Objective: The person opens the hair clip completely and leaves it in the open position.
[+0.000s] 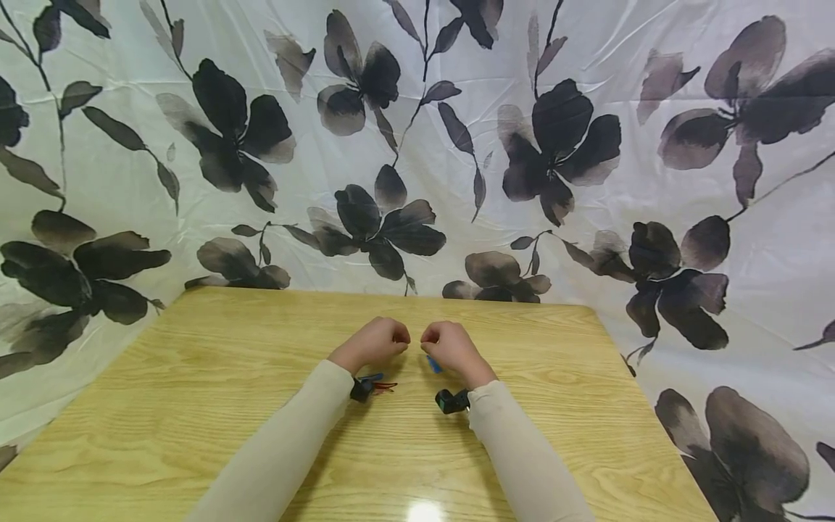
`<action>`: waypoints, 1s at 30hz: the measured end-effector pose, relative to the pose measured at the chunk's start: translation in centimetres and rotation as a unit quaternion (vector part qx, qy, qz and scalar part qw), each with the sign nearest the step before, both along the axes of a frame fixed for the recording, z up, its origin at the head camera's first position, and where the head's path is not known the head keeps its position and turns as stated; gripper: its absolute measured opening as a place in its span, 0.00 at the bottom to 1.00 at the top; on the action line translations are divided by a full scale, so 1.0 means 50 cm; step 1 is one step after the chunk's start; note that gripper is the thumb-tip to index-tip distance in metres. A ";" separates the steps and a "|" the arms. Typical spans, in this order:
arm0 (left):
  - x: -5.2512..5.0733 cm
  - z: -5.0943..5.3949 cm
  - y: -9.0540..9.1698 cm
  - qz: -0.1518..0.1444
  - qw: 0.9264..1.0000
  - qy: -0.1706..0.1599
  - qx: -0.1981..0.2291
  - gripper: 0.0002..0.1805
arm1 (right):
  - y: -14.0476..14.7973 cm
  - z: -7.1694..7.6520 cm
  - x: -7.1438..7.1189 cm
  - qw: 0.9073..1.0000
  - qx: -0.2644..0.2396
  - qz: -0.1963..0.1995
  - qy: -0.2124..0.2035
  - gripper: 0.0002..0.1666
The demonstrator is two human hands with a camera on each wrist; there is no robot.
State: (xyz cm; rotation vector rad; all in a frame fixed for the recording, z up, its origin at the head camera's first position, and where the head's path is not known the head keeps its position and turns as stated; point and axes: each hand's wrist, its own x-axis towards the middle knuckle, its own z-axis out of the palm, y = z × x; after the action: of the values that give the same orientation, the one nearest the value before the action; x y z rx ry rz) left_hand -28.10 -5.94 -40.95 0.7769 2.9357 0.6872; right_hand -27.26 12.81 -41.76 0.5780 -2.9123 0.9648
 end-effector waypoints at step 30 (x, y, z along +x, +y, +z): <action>-0.042 -0.029 0.062 -0.026 1.000 -0.004 -0.014 0.10 | 0.037 -0.057 0.028 0.997 -0.016 -0.060 -0.049 0.03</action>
State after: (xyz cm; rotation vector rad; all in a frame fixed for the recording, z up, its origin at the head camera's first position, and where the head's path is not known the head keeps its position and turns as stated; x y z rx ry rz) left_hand -30.20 -2.86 -42.41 0.8431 2.8994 0.6436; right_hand -25.87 14.68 -44.62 0.3600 -2.9692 1.0510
